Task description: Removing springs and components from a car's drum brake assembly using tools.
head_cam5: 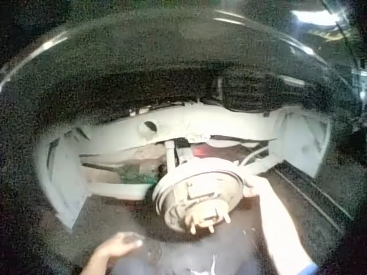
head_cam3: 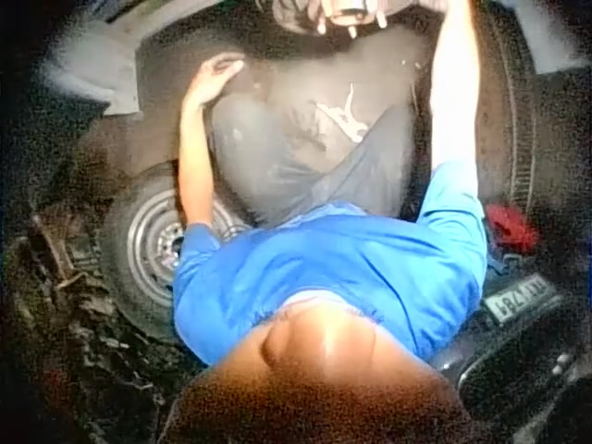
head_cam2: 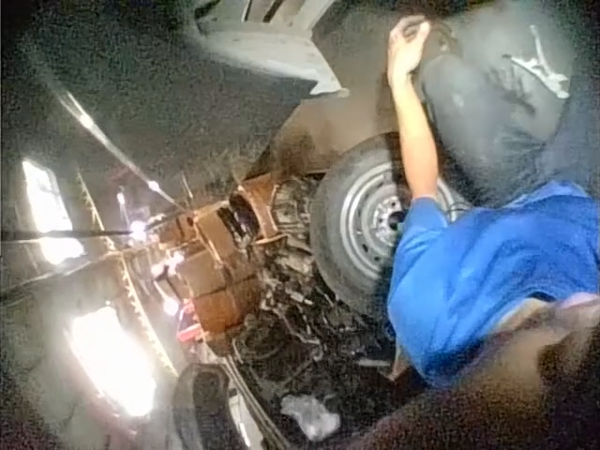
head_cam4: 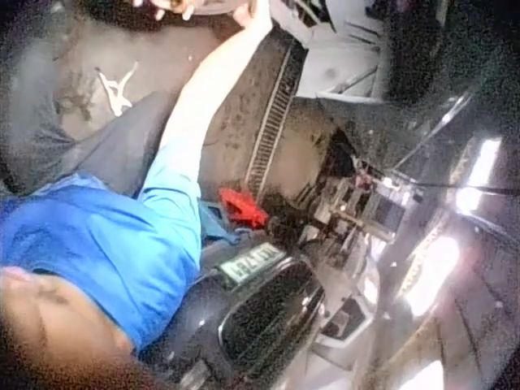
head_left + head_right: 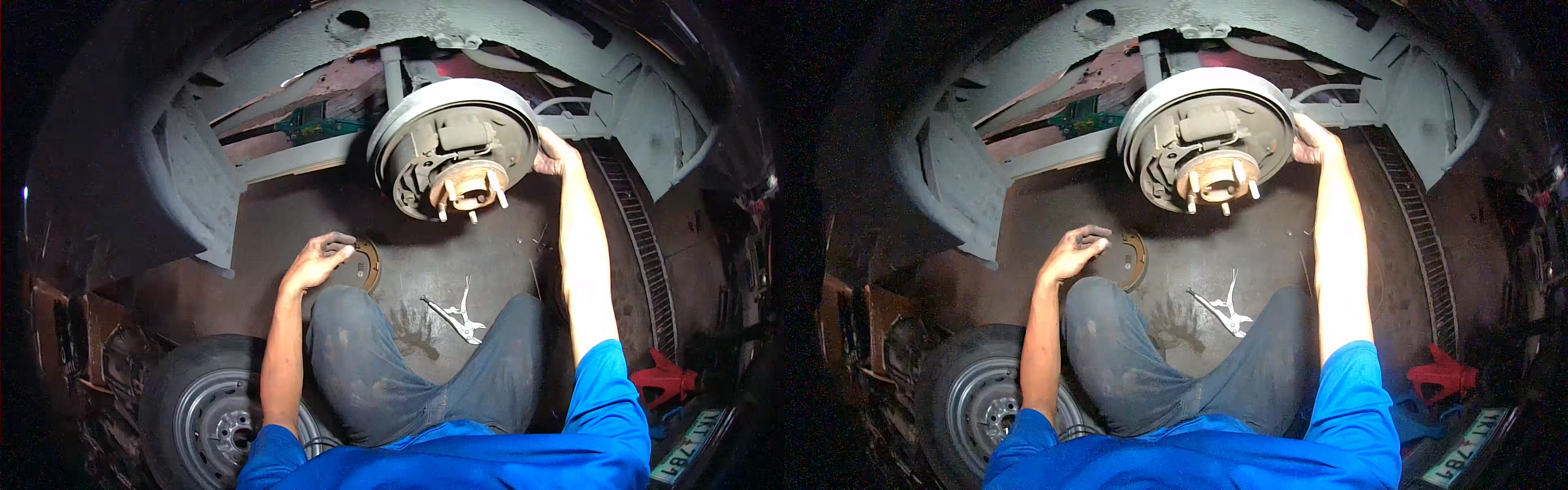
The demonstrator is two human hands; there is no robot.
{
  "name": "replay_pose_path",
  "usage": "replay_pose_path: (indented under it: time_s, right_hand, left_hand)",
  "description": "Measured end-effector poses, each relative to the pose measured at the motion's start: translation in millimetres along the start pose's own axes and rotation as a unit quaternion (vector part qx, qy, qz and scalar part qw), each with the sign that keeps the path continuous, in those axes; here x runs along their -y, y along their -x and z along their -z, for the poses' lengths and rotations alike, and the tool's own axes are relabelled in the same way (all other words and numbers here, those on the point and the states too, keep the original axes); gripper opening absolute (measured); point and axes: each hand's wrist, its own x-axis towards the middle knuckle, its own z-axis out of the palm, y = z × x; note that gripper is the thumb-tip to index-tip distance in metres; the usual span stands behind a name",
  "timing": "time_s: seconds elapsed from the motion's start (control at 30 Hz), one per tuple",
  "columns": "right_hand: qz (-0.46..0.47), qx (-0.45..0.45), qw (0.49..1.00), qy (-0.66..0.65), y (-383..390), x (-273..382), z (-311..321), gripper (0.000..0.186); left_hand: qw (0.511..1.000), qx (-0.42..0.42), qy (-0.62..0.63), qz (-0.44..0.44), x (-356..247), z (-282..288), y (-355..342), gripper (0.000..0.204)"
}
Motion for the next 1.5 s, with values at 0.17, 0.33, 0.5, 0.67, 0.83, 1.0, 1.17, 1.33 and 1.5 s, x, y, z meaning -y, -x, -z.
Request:
replay_pose_path:
  time_s: [0.17,0.33,0.5,0.67,0.83,1.0,1.17,1.33,1.5]
  right_hand:
    - [-0.007,-0.005,0.999,0.052,7.4,-7.7,-24.7,0.039]
    - [-0.026,-0.070,0.961,0.266,-21.7,26.0,25.2,0.031]
    - [-0.080,-0.093,0.890,0.438,-23.8,43.4,10.7,0.040]
    - [-0.100,-0.059,0.883,0.455,-22.9,42.2,-13.4,0.045]
    - [-0.112,-0.083,0.886,0.442,-28.2,37.3,-12.2,0.044]
    - [-0.049,-0.162,0.852,0.496,-34.5,53.2,40.9,0.019]
    - [-0.079,-0.120,0.784,0.604,-81.8,28.9,37.7,0.027]
    - [-0.014,-0.138,0.853,0.503,-83.8,19.3,59.2,0.029]
    - [0.061,-0.147,0.906,0.392,-83.4,8.8,64.1,0.030]
  left_hand:
    - [0.996,-0.010,0.041,0.073,23.2,8.4,16.7,0.030]
    - [0.992,-0.024,0.071,0.100,48.8,9.8,16.6,0.029]
    - [0.988,-0.028,0.110,0.106,58.8,10.2,19.9,0.027]
    - [0.988,-0.034,0.084,0.123,83.5,16.2,29.4,0.026]
    - [0.980,-0.041,0.126,0.146,90.6,7.0,31.6,0.030]
    - [0.983,-0.063,0.048,0.163,106.8,1.5,16.8,0.050]
    - [0.970,-0.072,0.000,0.233,132.8,8.0,33.4,0.062]
    - [0.952,-0.051,-0.052,0.297,127.3,-3.3,38.2,0.075]
    - [0.929,-0.050,-0.012,0.366,139.9,-6.2,33.7,0.108]
